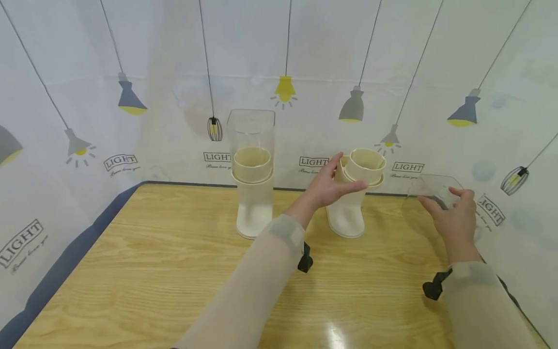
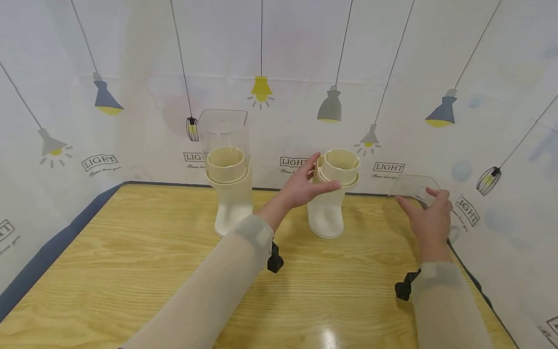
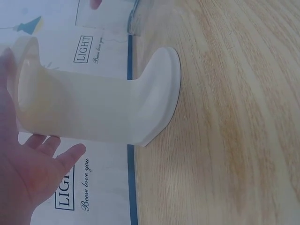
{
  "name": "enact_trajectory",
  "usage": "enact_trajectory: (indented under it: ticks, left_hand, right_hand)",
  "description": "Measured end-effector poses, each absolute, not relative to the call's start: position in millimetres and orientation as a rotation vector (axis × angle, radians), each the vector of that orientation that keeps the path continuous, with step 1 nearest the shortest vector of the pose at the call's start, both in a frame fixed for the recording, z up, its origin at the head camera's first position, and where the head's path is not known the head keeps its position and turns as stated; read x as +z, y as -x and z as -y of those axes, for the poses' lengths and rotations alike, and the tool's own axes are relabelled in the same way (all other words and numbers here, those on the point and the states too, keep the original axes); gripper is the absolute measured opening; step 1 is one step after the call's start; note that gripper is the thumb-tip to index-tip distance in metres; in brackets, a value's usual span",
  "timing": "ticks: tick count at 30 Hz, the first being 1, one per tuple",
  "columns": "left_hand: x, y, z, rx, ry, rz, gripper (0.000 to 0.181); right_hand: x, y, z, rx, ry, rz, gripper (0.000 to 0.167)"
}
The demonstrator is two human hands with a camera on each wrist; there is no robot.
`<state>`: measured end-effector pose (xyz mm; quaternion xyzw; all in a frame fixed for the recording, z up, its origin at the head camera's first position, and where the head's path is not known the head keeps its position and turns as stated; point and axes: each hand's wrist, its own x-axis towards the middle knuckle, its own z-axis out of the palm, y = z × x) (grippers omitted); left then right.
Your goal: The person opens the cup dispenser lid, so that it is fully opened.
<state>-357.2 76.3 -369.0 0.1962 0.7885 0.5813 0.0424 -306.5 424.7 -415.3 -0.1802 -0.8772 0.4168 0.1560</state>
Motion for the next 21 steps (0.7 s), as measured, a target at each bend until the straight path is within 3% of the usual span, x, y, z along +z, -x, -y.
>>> enact_trajectory:
  ticks: [21]
  left_hand:
    - [-365.5,354.6,-74.1,1.783,-0.582,-2.396,0.113]
  right_hand:
    - [-416.3,311.2,-425.2,1.145,0.481,2.527,0.106]
